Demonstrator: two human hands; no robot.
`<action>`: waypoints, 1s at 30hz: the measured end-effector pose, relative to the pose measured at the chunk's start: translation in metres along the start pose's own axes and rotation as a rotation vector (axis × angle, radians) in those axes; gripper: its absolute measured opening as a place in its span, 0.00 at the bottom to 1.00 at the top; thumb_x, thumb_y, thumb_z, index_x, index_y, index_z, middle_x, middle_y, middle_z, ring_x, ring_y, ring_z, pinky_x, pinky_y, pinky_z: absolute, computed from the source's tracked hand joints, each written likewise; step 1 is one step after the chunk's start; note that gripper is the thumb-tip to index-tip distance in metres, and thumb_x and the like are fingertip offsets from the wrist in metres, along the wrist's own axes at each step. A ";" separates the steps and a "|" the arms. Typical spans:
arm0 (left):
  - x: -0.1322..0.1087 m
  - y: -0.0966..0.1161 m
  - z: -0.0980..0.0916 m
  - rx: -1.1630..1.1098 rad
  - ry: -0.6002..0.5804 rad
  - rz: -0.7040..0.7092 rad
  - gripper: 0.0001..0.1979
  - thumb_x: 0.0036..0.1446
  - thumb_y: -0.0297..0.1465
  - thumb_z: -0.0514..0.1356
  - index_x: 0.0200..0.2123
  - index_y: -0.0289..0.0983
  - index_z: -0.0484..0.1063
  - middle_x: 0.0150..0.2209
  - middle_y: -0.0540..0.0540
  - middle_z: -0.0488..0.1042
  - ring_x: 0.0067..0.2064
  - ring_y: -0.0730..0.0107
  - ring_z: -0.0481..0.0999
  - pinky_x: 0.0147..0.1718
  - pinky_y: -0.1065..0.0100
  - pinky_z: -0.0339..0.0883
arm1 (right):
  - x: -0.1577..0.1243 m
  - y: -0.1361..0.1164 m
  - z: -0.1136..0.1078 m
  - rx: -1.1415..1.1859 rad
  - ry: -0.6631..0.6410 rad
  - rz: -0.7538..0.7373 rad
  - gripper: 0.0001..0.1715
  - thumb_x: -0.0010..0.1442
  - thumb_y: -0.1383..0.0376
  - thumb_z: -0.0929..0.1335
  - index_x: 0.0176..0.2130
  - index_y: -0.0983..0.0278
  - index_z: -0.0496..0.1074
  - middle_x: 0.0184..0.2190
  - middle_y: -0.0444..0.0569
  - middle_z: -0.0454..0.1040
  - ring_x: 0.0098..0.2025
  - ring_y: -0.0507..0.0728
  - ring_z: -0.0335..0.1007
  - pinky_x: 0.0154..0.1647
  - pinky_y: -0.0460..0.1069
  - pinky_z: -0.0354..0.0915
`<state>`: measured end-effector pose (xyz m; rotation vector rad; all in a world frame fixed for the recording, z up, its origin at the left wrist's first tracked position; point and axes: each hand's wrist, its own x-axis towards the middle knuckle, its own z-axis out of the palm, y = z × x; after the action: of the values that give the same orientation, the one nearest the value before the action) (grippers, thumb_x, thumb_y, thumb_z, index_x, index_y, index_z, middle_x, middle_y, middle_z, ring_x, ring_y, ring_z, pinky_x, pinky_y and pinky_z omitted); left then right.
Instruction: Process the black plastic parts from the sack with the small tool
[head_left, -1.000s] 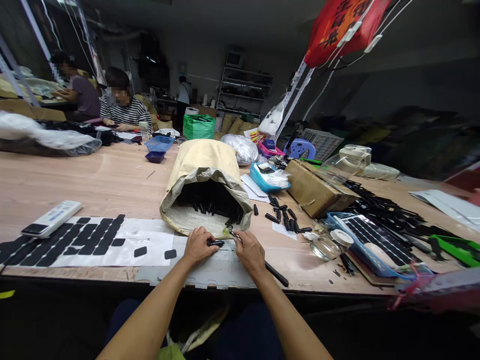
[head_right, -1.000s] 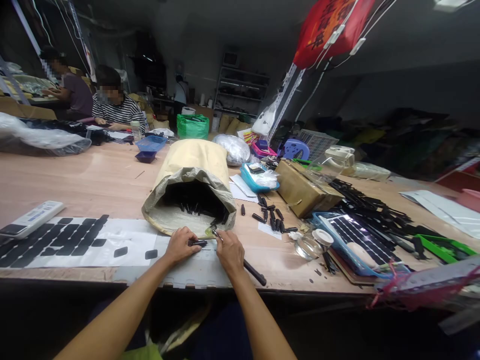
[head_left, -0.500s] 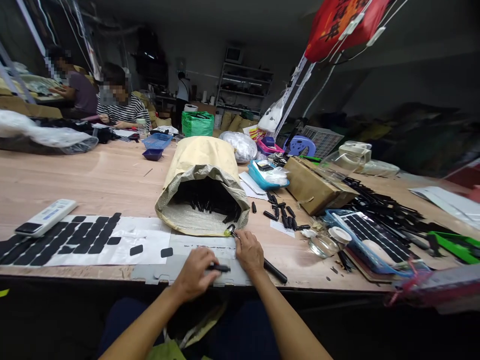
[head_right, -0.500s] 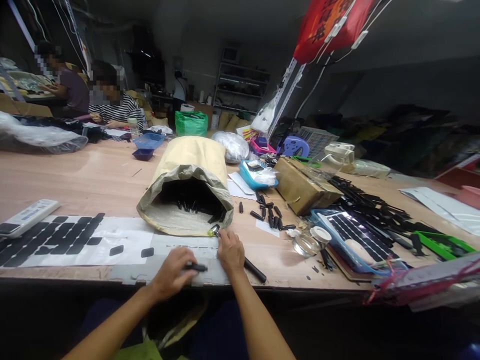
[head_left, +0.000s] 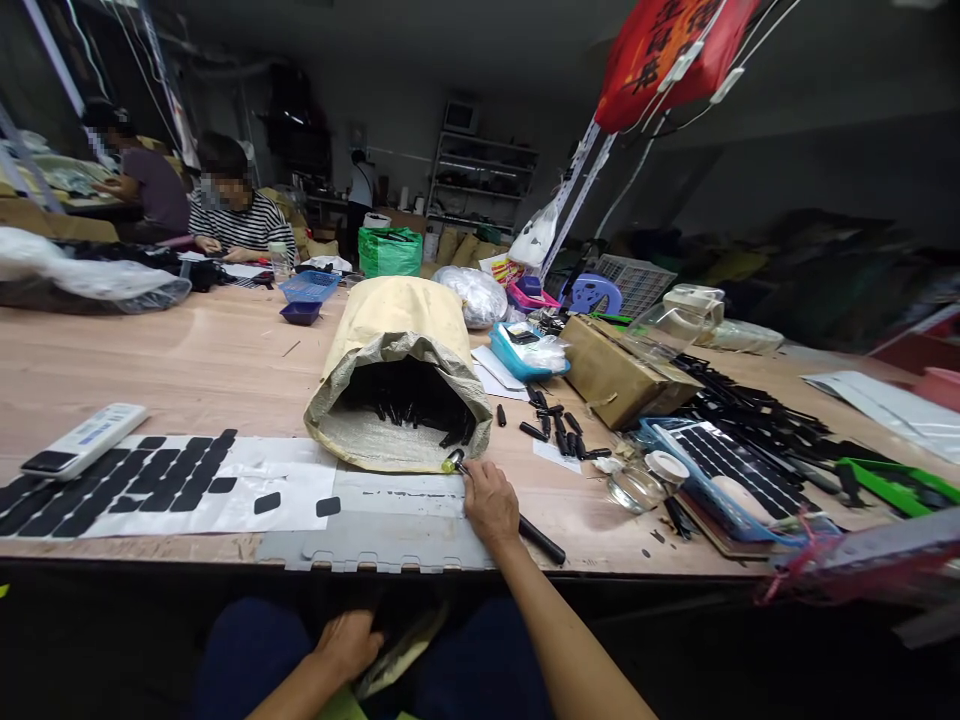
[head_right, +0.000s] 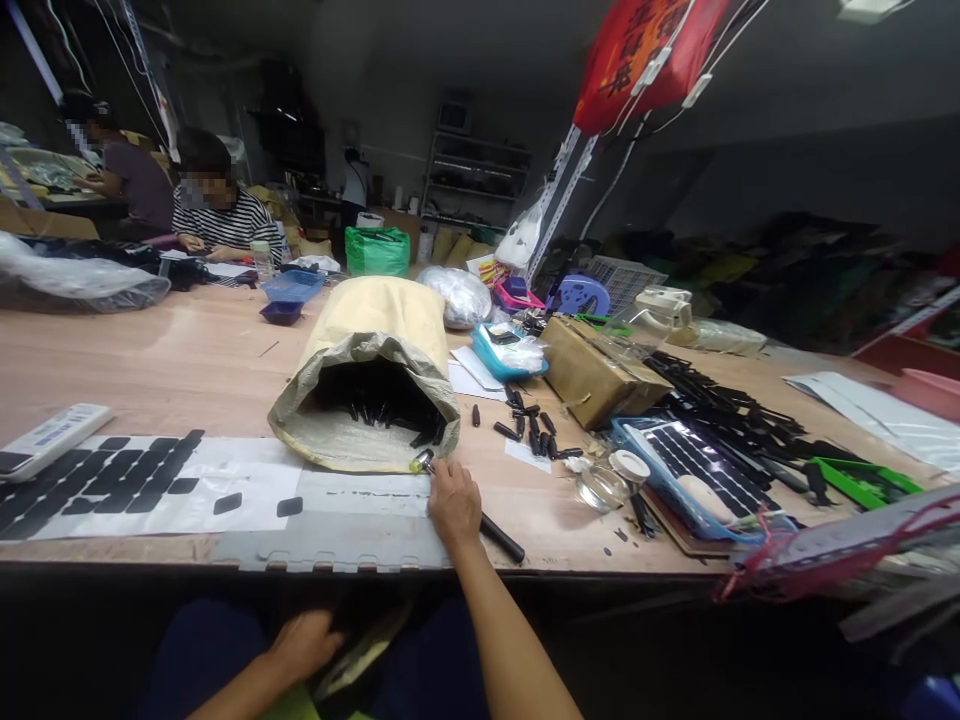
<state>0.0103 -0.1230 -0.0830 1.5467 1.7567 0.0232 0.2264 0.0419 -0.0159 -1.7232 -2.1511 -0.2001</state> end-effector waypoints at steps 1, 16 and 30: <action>-0.006 0.007 -0.007 0.007 -0.012 0.072 0.19 0.54 0.32 0.60 0.50 0.43 0.75 0.48 0.43 0.78 0.54 0.53 0.75 0.52 0.59 0.66 | 0.000 0.000 0.000 0.000 0.004 -0.004 0.15 0.65 0.67 0.62 0.49 0.60 0.71 0.40 0.49 0.72 0.41 0.56 0.64 0.39 0.49 0.55; 0.141 0.168 -0.158 -0.156 0.468 0.306 0.12 0.55 0.36 0.60 0.36 0.34 0.79 0.41 0.41 0.79 0.44 0.61 0.76 0.42 0.66 0.66 | 0.000 0.001 -0.003 0.085 0.058 -0.032 0.11 0.63 0.68 0.62 0.42 0.61 0.72 0.36 0.49 0.70 0.40 0.56 0.63 0.40 0.49 0.55; 0.099 0.118 -0.152 -0.019 0.509 0.329 0.07 0.56 0.35 0.61 0.37 0.41 0.75 0.39 0.48 0.77 0.45 0.62 0.73 0.40 0.66 0.62 | 0.000 0.000 -0.002 0.089 0.061 -0.028 0.10 0.63 0.68 0.62 0.40 0.61 0.71 0.36 0.49 0.70 0.40 0.56 0.62 0.40 0.49 0.55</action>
<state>0.0289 0.0617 0.0280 1.9162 1.8380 0.6439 0.2266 0.0417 -0.0139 -1.6181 -2.1088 -0.1600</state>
